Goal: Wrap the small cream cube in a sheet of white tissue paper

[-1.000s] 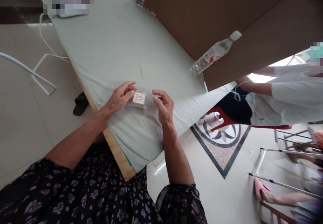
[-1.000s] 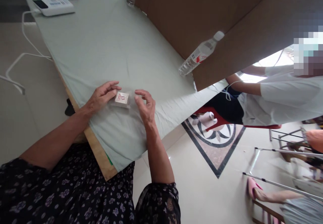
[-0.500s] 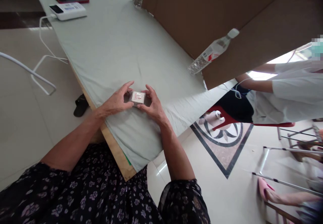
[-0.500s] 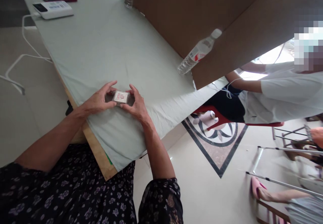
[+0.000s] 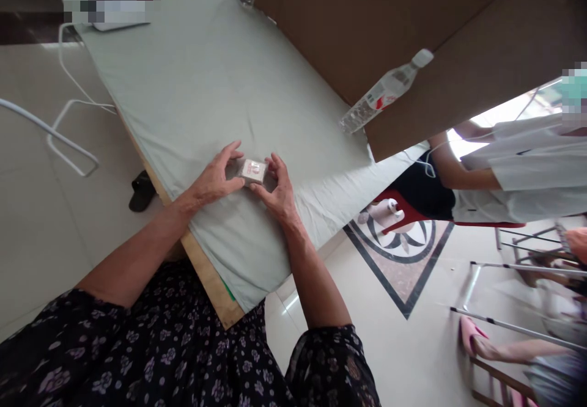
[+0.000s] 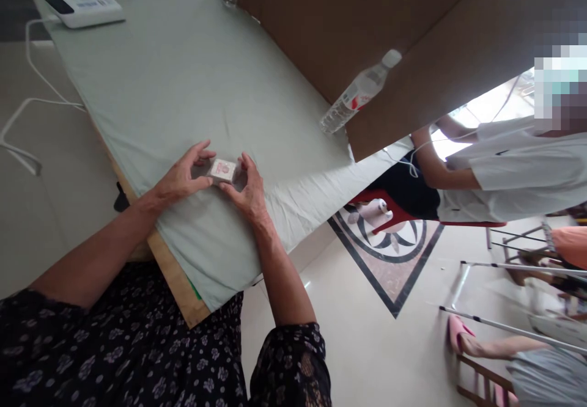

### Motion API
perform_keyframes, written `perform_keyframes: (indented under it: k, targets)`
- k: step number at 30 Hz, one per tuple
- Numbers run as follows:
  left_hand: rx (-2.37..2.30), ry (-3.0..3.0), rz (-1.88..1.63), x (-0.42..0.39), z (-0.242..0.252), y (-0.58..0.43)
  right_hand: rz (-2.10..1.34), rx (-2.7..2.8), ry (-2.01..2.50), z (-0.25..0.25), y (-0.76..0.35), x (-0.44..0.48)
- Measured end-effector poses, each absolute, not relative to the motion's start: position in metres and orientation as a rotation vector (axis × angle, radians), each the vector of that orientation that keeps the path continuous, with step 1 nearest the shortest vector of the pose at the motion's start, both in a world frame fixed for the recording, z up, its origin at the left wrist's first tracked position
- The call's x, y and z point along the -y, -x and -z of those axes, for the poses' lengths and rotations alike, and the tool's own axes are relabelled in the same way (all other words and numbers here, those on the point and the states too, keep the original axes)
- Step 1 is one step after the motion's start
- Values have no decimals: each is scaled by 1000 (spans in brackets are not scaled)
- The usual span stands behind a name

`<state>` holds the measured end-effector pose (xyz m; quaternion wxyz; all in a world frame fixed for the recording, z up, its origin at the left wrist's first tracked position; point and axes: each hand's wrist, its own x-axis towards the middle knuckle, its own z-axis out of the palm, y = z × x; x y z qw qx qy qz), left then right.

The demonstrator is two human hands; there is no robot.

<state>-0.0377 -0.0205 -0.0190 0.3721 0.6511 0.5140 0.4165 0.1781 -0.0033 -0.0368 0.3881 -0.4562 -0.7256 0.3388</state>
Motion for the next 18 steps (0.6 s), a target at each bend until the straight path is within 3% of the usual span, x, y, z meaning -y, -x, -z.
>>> perform_keyframes:
  k: [18]
  targets:
    - [-1364,-1959,-1017,21,25,30,-740,1860,1115,32,-186,18]
